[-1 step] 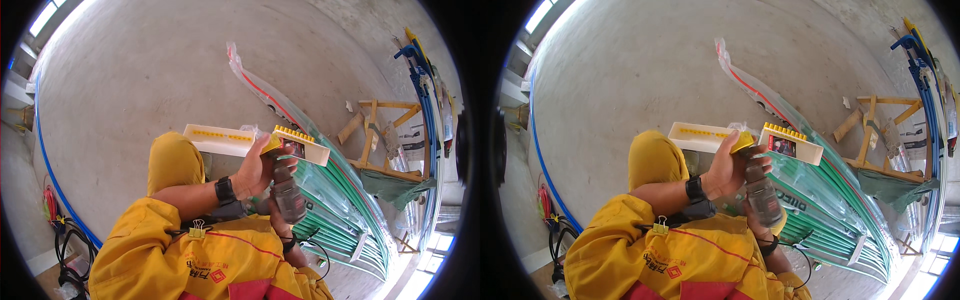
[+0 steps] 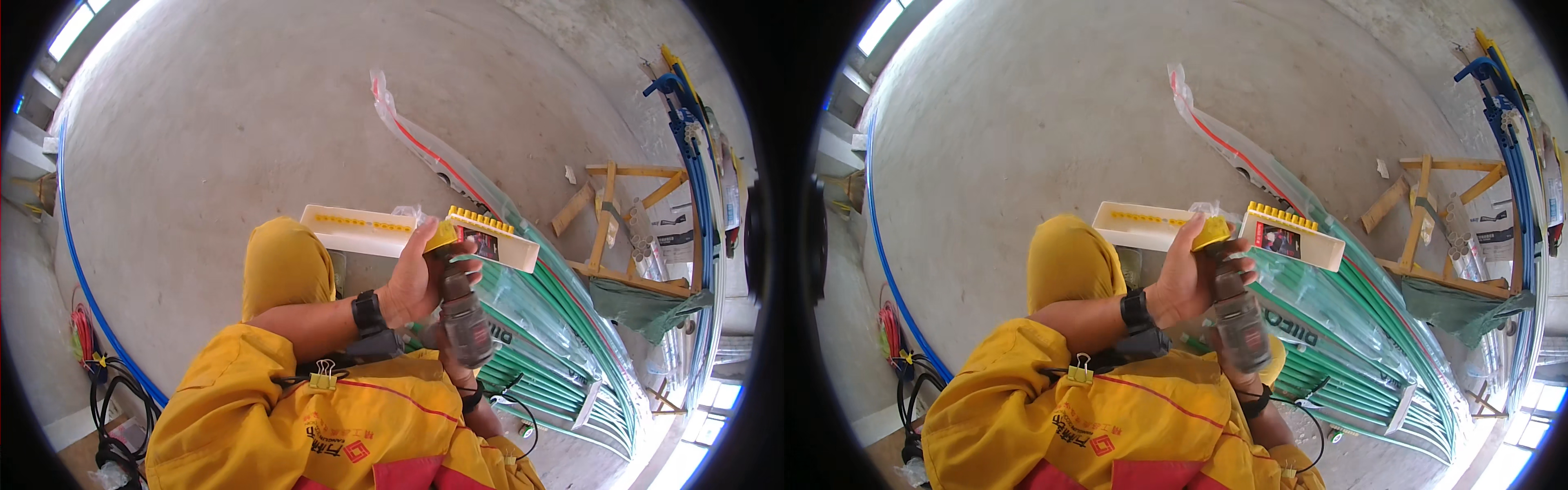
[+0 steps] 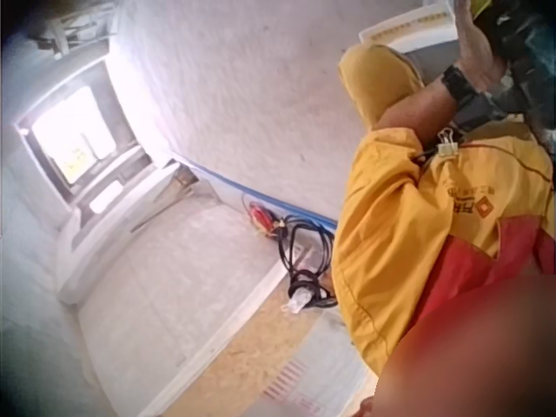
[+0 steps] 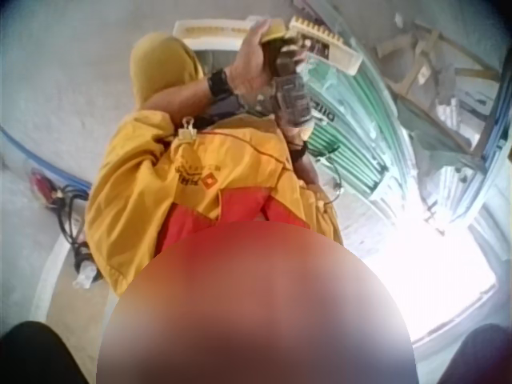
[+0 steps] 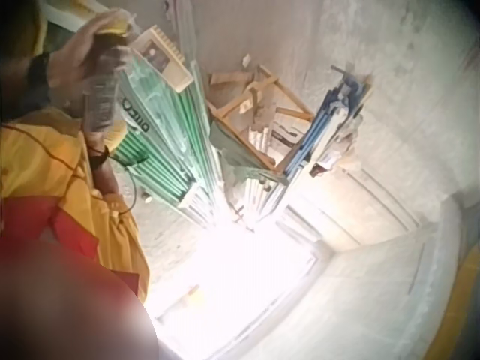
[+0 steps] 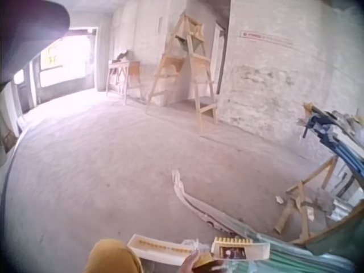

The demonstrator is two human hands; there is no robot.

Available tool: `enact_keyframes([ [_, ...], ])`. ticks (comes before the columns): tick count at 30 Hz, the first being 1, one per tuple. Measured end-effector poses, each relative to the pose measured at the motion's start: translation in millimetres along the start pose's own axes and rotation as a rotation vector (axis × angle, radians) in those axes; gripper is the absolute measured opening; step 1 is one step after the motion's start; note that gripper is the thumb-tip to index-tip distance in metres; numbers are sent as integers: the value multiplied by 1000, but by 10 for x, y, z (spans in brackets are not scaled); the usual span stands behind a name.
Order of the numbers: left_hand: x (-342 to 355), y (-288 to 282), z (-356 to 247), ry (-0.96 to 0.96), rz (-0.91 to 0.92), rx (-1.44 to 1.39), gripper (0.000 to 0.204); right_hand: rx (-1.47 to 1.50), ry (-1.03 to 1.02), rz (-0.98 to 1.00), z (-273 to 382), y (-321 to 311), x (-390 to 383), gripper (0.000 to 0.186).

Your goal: Use a power drill with a hole saw attachment to drill holes into a white plastic housing box.

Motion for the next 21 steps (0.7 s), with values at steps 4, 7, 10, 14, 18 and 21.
enact_keyframes([
  [4,59,-23,-3,75,-53,31,45,-306,-115,-36,-324,-75,-48,64],
  [7,68,40,-60,118,-54,16,45,57,35,15,-220,75,-50,67],
  [10,106,57,-135,101,-150,-47,47,-77,11,-14,-249,112,-2,69],
  [14,47,93,-126,33,-207,-1,53,-856,-254,-76,-34,68,65,72],
  [18,-12,96,-135,22,-210,52,54,-475,-257,-88,-3,79,54,78],
  [21,27,30,-118,6,-136,20,53,-736,-419,-148,-55,37,27,67],
])
Point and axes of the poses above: each hand's wrist, its own x-axis towards the middle knuckle, its own y-axis out of the palm, z = x × y, the point moved 2 cm from there along x, towards the middle knuckle, and after that the axes turned 4 degrees about z, right-handed, at the moved point
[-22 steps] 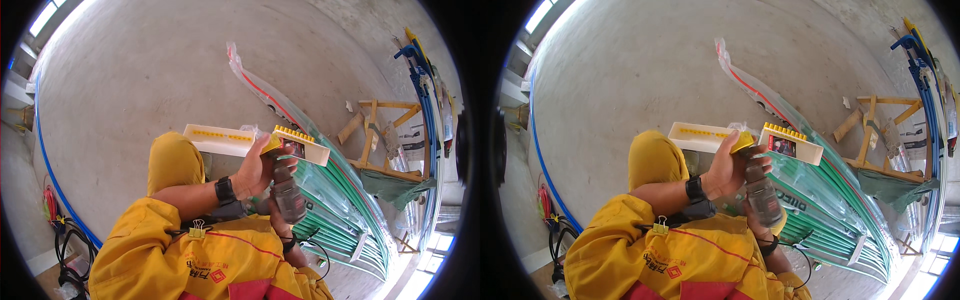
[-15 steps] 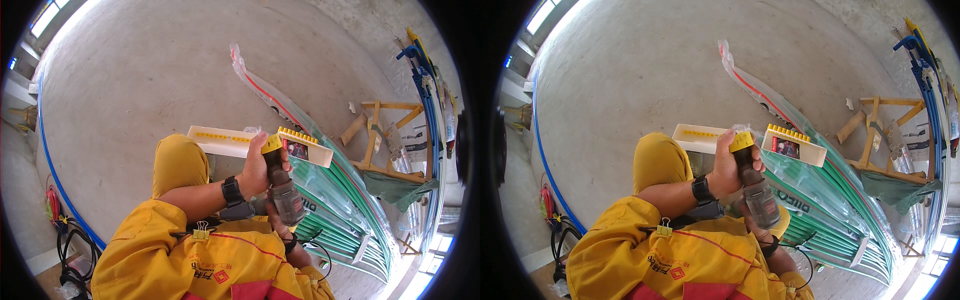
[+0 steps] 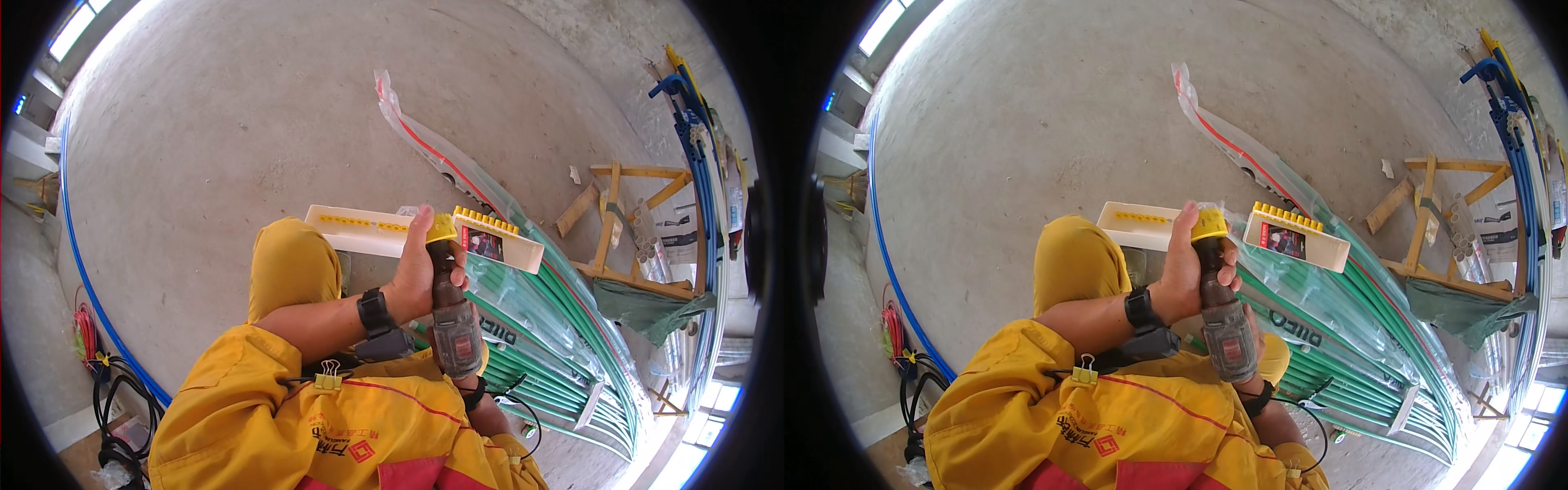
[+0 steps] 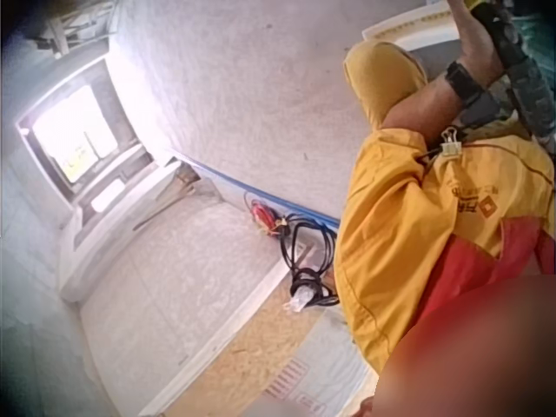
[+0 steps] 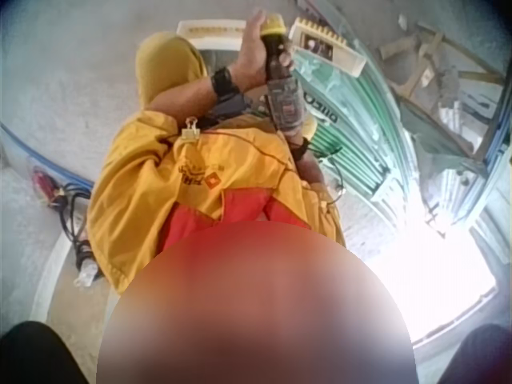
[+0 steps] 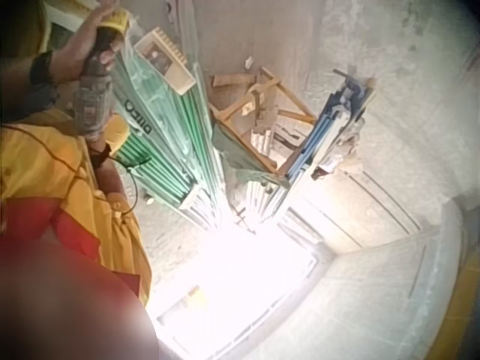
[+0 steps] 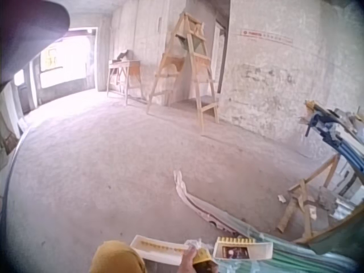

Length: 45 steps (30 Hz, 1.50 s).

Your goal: Use a power drill with a hole saw attachment to drill holes into a white plastic housing box.

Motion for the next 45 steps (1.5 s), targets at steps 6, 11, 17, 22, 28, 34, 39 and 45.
enact_keyframes([
  [6,18,-12,26,28,16,45,51,563,458,74,-91,-4,-18,49],
  [11,20,-41,63,16,7,55,51,-67,-33,1,22,-51,33,57],
  [17,-10,-30,103,53,33,37,49,50,176,29,-237,49,-161,87],
  [22,-23,-71,158,68,-29,-10,49,51,103,36,-250,15,-185,82],
  [28,-77,-109,209,68,-20,63,47,-28,113,82,-196,-16,-157,83],
  [34,-164,-71,232,-8,28,37,46,178,204,83,-128,-57,-96,82],
  [39,-110,-102,214,8,-44,56,51,722,507,-97,-173,84,-183,75],
  [45,-159,-32,162,57,12,49,57,476,292,-117,-169,58,-152,59],
])
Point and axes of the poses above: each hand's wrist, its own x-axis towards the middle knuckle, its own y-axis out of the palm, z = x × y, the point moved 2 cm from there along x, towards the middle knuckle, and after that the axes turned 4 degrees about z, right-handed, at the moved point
